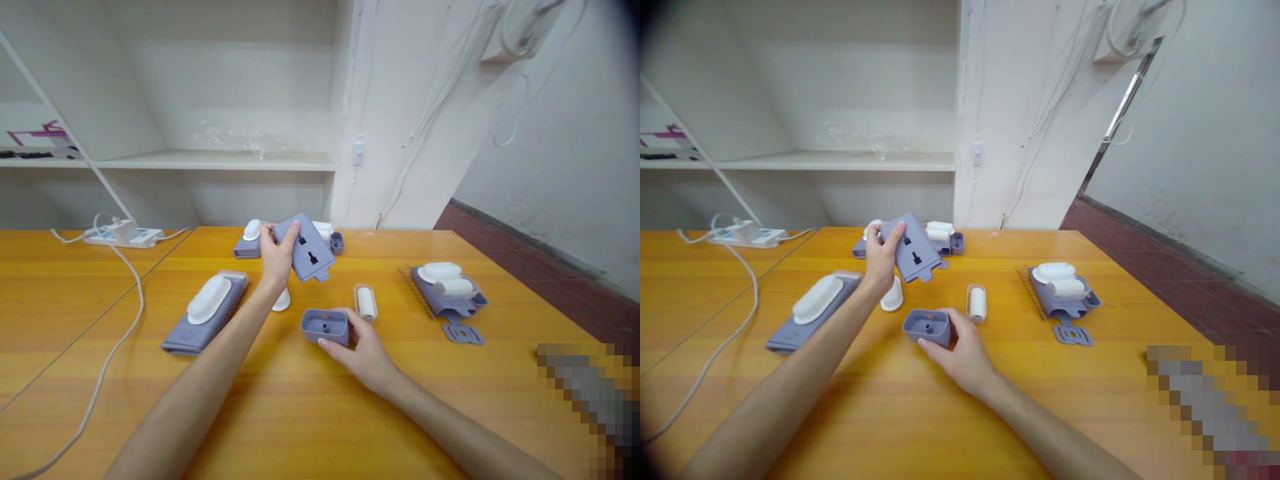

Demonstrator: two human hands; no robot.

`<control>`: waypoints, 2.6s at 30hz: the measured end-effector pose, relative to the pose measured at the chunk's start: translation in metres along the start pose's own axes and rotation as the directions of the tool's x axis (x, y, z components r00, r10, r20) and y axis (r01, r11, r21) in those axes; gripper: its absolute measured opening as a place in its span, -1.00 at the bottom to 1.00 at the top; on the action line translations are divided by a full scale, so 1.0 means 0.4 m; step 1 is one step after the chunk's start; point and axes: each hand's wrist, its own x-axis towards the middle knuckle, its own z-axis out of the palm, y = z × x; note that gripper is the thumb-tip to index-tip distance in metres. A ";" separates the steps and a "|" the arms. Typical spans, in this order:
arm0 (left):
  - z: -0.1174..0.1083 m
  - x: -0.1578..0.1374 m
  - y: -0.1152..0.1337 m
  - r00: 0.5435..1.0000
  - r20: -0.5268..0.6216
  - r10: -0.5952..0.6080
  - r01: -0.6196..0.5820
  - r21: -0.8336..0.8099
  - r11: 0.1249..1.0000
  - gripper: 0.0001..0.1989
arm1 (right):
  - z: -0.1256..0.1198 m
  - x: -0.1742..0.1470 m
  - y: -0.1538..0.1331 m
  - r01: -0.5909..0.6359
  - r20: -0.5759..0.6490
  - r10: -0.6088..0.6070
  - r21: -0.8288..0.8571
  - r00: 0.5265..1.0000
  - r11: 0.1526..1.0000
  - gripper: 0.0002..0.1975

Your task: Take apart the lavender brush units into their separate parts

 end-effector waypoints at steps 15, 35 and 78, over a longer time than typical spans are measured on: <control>0.000 -0.003 -0.002 1.000 -0.006 -0.009 0.009 0.034 0.999 -0.57 | 0.000 -0.008 -0.010 0.101 -0.002 -0.104 -0.216 0.995 0.971 -0.58; -0.018 0.006 -0.038 0.996 0.049 -0.073 0.064 0.173 0.983 -0.54 | 0.006 -0.013 -0.003 0.191 0.040 -0.193 -0.432 0.980 0.881 -0.51; 0.017 -0.117 0.045 0.918 0.303 -0.257 0.177 0.265 0.948 -0.51 | -0.015 0.146 -0.117 0.113 -0.216 -0.430 -0.776 0.876 0.620 -0.35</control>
